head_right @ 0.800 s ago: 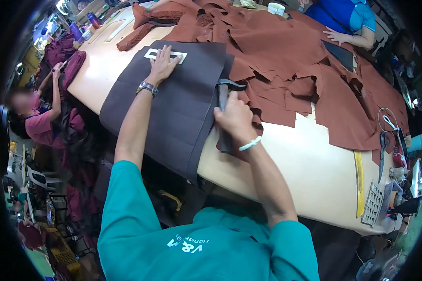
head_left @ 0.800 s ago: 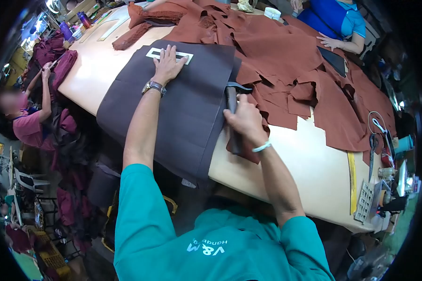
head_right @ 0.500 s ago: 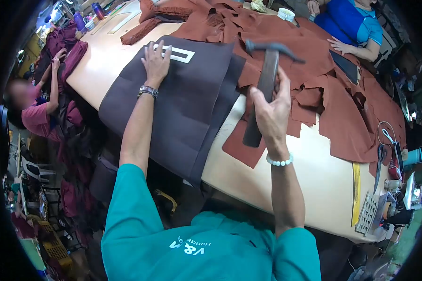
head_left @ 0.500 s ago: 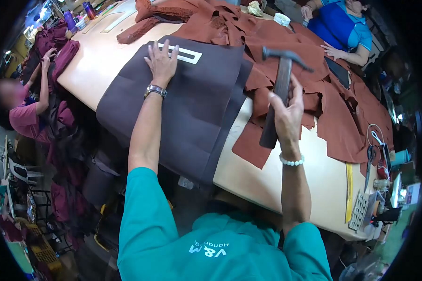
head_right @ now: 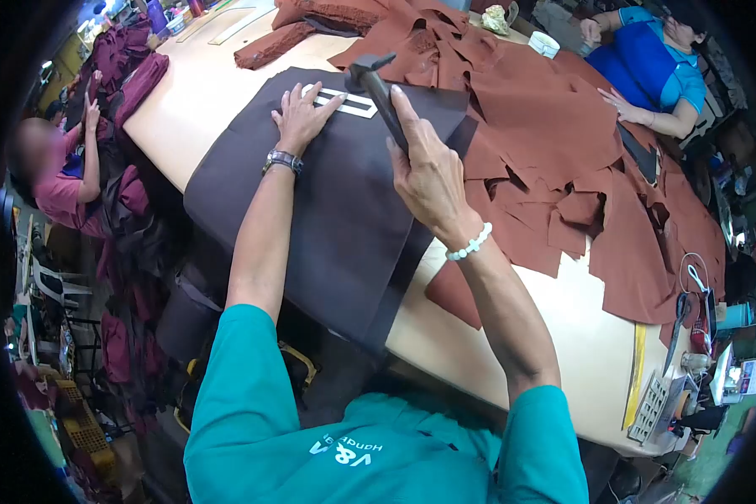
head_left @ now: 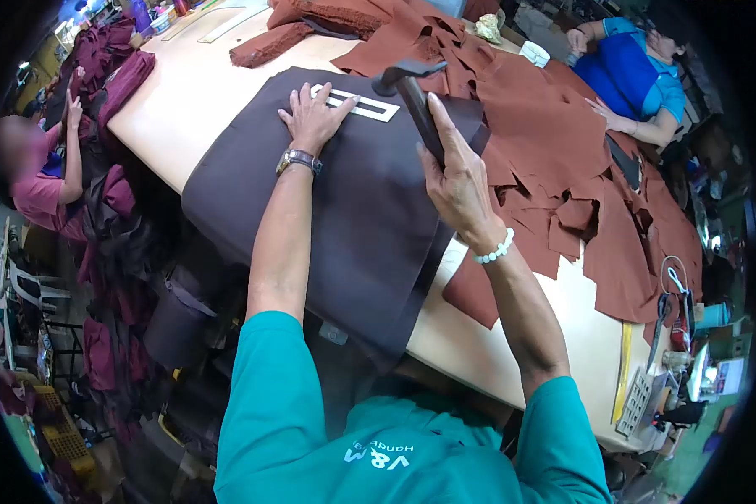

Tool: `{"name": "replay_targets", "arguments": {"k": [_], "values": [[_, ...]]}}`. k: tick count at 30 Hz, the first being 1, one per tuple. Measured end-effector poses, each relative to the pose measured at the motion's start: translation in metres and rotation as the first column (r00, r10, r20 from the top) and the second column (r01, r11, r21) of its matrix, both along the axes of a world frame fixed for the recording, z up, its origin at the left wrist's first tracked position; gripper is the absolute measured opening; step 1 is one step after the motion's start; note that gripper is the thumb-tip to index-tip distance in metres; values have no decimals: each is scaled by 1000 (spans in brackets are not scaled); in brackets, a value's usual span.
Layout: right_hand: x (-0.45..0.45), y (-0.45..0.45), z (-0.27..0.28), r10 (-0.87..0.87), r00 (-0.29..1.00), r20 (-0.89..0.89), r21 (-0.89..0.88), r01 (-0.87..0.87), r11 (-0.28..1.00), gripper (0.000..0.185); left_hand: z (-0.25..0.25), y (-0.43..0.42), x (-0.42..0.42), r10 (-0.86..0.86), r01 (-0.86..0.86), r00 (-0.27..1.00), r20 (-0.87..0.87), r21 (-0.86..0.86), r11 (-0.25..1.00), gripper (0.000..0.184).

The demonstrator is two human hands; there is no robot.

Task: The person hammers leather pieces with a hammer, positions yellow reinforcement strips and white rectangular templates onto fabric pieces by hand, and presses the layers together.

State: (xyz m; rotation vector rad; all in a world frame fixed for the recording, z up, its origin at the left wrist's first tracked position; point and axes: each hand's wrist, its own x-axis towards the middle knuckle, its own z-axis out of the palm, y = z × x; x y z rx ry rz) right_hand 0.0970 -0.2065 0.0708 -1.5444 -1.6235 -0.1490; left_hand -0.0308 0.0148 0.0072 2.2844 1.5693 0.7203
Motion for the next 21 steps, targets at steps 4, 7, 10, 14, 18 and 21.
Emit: {"name": "replay_targets", "arguments": {"k": [4,7,10,14,18,21], "values": [[6,9,-30,-36,991,129,-289,73,955,65,-2,-2,0,-9,9,1000,8,-3,1000,79],[7,18,7,-75,997,24,-394,78,916,65,-6,-5,-2,-9,9,1000,21,-6,1000,78],[1,21,1,-48,998,-27,-90,45,995,64,-5,0,0,0,0,1000,16,11,1000,78],[6,22,-22,-70,989,132,-420,119,900,64,-4,-2,1,-15,14,1000,21,12,1000,78],[-8,27,12,-132,987,-88,-241,107,965,64,-4,-1,0,-8,7,1000,20,36,999,78],[-6,30,-14,-173,983,63,-456,183,871,64,-5,-1,-3,2,-3,1000,20,25,1000,79]]}}
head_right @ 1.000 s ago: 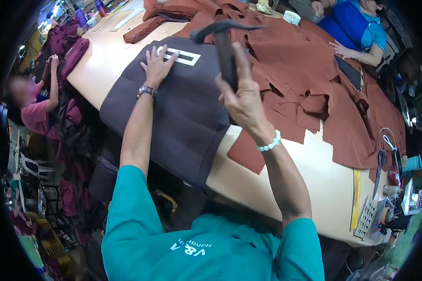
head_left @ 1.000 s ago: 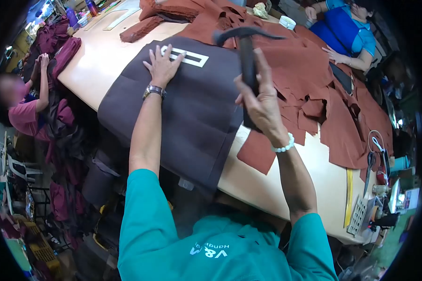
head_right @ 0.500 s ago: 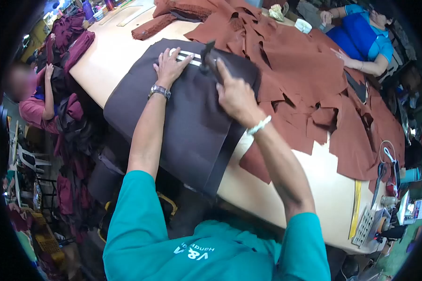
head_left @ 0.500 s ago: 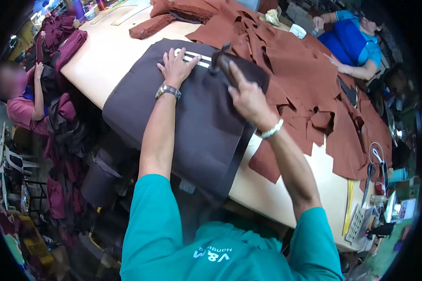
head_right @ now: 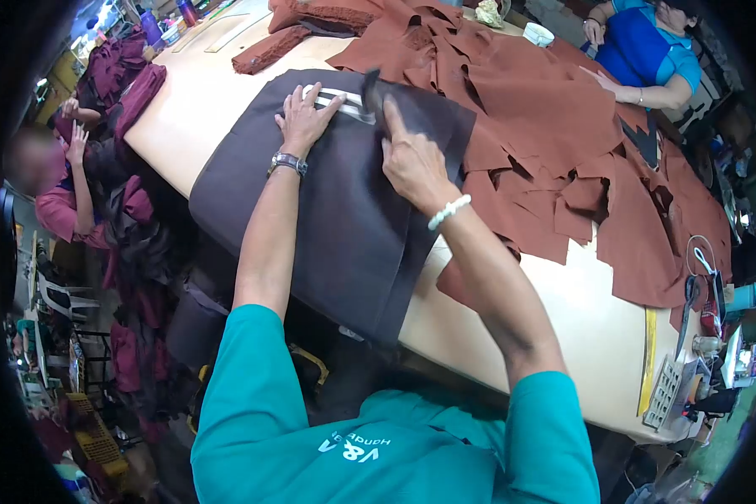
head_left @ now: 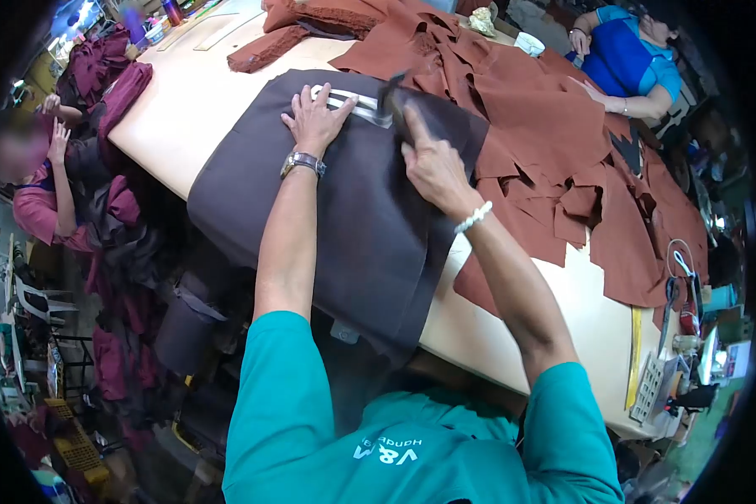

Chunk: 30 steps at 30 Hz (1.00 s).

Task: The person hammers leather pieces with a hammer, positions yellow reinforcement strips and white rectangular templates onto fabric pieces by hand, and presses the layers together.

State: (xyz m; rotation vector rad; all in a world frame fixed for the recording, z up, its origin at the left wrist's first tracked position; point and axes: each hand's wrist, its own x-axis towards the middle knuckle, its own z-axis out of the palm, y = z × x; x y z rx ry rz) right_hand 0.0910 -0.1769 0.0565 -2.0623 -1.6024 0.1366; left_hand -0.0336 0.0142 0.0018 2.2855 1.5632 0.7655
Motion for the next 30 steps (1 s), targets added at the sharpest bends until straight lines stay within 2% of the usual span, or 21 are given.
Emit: {"name": "replay_targets", "arguments": {"k": [1,2,4,5,8,9,12,13,14,16,17,20,21,24,25,28,29,30], "values": [[4,6,-1,-20,999,-38,27,21,999,65,0,-1,2,-5,5,1000,0,-3,1000,79],[22,16,11,33,983,-179,-80,-49,996,65,2,0,4,0,-1,1000,5,6,1000,79],[20,13,30,7,985,-170,64,4,998,65,0,-3,2,3,-3,1000,2,17,1000,78],[9,9,38,-79,967,-240,91,104,990,64,1,-4,2,4,-4,1000,0,5,1000,77],[1,9,10,-67,989,-129,70,76,995,64,-1,-1,1,-12,13,999,35,-21,1000,75],[2,9,11,11,1000,-21,-95,-13,995,63,-3,-1,1,-16,18,998,53,-33,999,72],[12,20,34,64,998,-7,-36,-64,997,63,-8,3,-4,-26,31,995,93,-58,998,66],[1,18,36,-6,997,75,22,5,1000,62,-8,5,-3,-27,33,994,102,-61,998,63],[-9,18,32,-42,999,35,110,38,993,61,-8,8,-1,-23,30,993,114,-65,997,61],[-12,21,1,65,995,81,163,-78,984,62,-10,8,-2,-12,16,996,88,-52,999,57],[-9,23,-8,103,990,101,-23,-101,995,62,-14,10,-3,-12,15,997,80,-36,999,57],[-1,26,25,127,989,72,40,-130,991,62,-10,5,-4,-2,4,997,71,-31,1000,56],[-6,19,29,87,994,61,87,-92,992,61,-7,5,-1,2,1,997,75,-37,999,56],[-12,-4,3,51,999,-19,190,-46,981,64,-6,6,-1,6,-5,999,32,-45,999,57],[-8,-7,-1,84,996,40,-55,-81,995,64,-9,7,-1,0,0,1000,9,8,1000,58],[-1,-2,24,53,998,-27,-24,-53,998,66,-9,7,-1,3,-2,1000,15,-6,1000,58],[-1,-3,20,31,1000,4,64,-32,997,67,-8,7,-2,0,1,1000,8,-21,1000,59],[1,-6,15,28,1000,10,63,-28,998,67,-8,10,0,-1,2,1000,13,-18,1000,59]]}}
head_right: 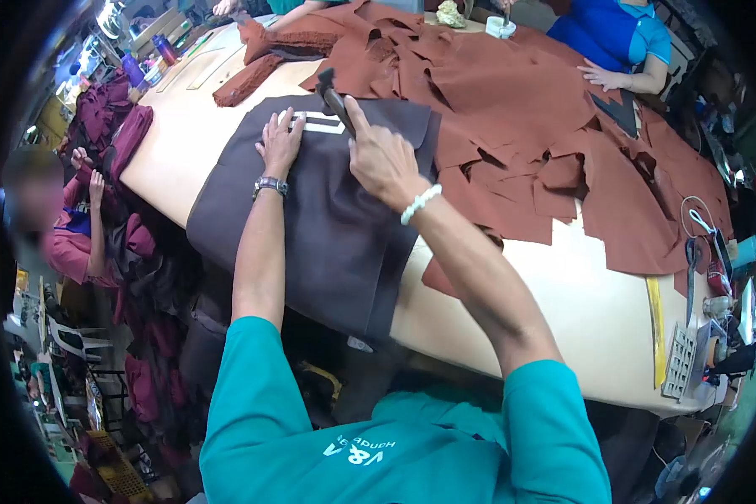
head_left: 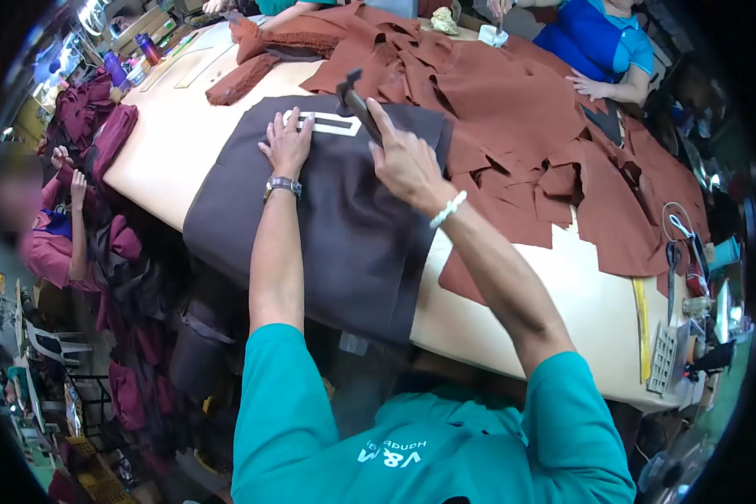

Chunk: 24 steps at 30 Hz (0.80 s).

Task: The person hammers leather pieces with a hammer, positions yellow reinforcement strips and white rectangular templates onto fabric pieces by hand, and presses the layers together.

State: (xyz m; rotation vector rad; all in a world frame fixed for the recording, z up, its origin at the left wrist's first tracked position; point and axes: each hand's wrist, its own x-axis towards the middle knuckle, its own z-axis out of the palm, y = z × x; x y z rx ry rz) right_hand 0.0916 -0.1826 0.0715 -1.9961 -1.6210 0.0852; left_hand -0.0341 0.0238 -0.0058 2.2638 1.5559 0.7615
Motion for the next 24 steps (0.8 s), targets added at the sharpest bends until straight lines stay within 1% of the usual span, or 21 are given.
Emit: {"name": "replay_targets", "arguments": {"k": [2,3,5,6,7,9,10,11,12,13,14,15,16,18,19,20,22,23,24], "values": [[3,-6,-17,-2,1000,2,-11,2,1000,66,-3,1,-1,3,-3,1000,1,-4,1000,60],[6,-8,-16,-2,1000,-27,-57,0,998,64,-3,-1,1,14,-13,999,-45,4,1000,60],[23,-9,-1,-38,995,-87,-82,31,996,63,-1,-1,0,-2,1,999,-43,-18,1000,61],[24,-12,16,-50,992,-118,-91,39,995,63,-1,2,-2,-4,3,999,-42,-26,1000,61],[17,-24,31,-118,978,-174,-93,103,990,62,-2,5,-2,-9,8,999,-50,-24,1000,62],[13,-32,30,-98,903,-419,48,129,990,57,-7,7,-2,-1,1,999,-38,-1,1000,62],[6,-38,32,-75,841,-536,112,159,981,55,-8,6,-2,-1,2,999,-39,9,1000,62],[-1,-48,37,52,719,-693,175,98,980,47,-10,4,-2,4,-2,998,-59,40,999,61],[-13,-50,36,164,597,-785,281,107,954,37,-10,3,-2,11,-7,998,-66,55,998,61],[-30,-54,39,263,406,-875,340,128,932,29,-11,3,-2,16,-11,997,-71,72,997,61],[-46,-58,39,279,297,-913,325,116,939,23,-11,4,-2,22,-15,997,-76,90,996,60],[-62,-59,35,306,204,-930,332,110,937,25,-11,4,-3,27,-17,996,-89,106,994,60],[-78,-62,36,338,84,-937,345,96,934,28,-9,3,-3,29,-20,996,-81,108,994,59],[-98,-54,19,291,-28,-956,289,66,955,31,-26,13,-8,-29,37,999,-42,216,976,58],[-102,-48,10,237,-43,-971,234,68,970,30,-27,5,-13,-82,85,996,-24,299,950,57],[-105,-45,1,183,-60,-981,179,69,982,29,-27,7,-11,-34,60,995,-89,305,951,57],[-106,-43,-13,97,-1,-995,96,153,984,29,-12,6,-3,63,10,975,-212,327,945,57],[-105,-41,-20,49,28,-998,54,196,979,29,-9,2,-1,52,-21,993,-104,282,959,58],[-101,-38,-30,62,85,-994,80,230,970,31,-5,1,0,45,-12,992,-115,278,960,58]]}}
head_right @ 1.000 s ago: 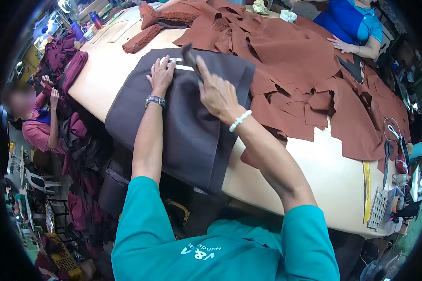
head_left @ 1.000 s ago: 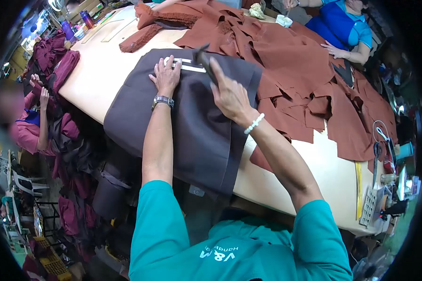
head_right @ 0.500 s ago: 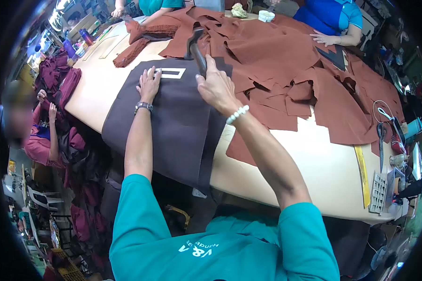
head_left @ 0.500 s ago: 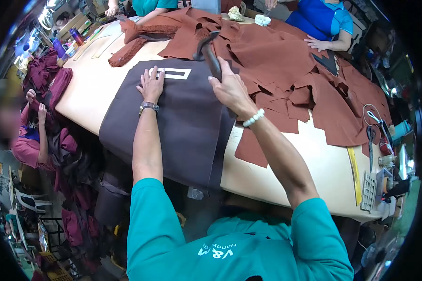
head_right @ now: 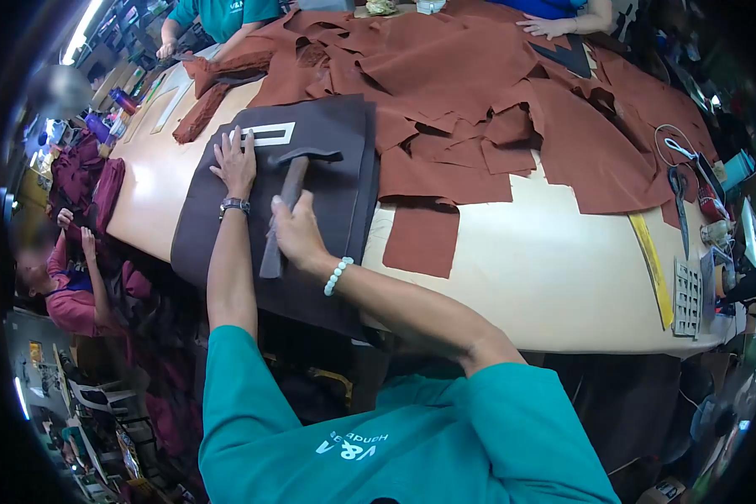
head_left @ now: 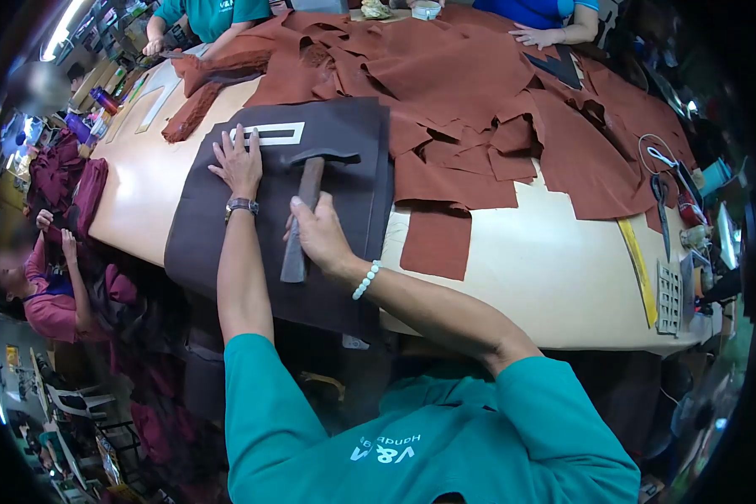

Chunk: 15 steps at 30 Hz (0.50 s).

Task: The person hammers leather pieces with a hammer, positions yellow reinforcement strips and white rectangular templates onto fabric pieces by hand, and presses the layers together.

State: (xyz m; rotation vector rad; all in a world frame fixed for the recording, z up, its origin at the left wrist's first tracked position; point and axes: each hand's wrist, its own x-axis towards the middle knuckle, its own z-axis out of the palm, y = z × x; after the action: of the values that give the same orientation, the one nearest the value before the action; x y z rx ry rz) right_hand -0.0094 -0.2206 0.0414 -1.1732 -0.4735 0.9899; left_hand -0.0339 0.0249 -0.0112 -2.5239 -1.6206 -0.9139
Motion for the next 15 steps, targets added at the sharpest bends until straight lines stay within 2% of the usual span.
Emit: {"name": "replay_targets", "arguments": {"k": [2,3,6,8,10,12,14,15], "values": [[13,6,-18,-79,992,102,26,77,997,35,-1,-2,3,-15,15,999,-29,-15,1000,59],[19,2,-11,-52,994,91,1,52,999,43,-1,-1,3,-16,15,999,-30,-18,1000,60],[29,1,-14,-107,928,356,10,111,994,59,-3,2,4,-13,12,999,-38,-26,1000,61],[29,-13,-18,-70,764,641,-34,120,992,67,-4,6,2,-14,12,998,-66,-27,1000,62],[35,-45,-19,-10,508,861,-83,160,984,75,0,8,3,9,-15,988,-153,-41,999,65],[41,-95,-13,116,475,873,-169,71,983,73,2,8,3,82,-72,966,-247,49,996,64],[54,-153,-19,48,255,966,-81,120,990,70,3,15,6,123,-91,966,-228,145,985,65],[62,-188,-17,-17,207,978,-21,181,983,69,8,9,8,100,-65,972,-212,165,984,68]]}}
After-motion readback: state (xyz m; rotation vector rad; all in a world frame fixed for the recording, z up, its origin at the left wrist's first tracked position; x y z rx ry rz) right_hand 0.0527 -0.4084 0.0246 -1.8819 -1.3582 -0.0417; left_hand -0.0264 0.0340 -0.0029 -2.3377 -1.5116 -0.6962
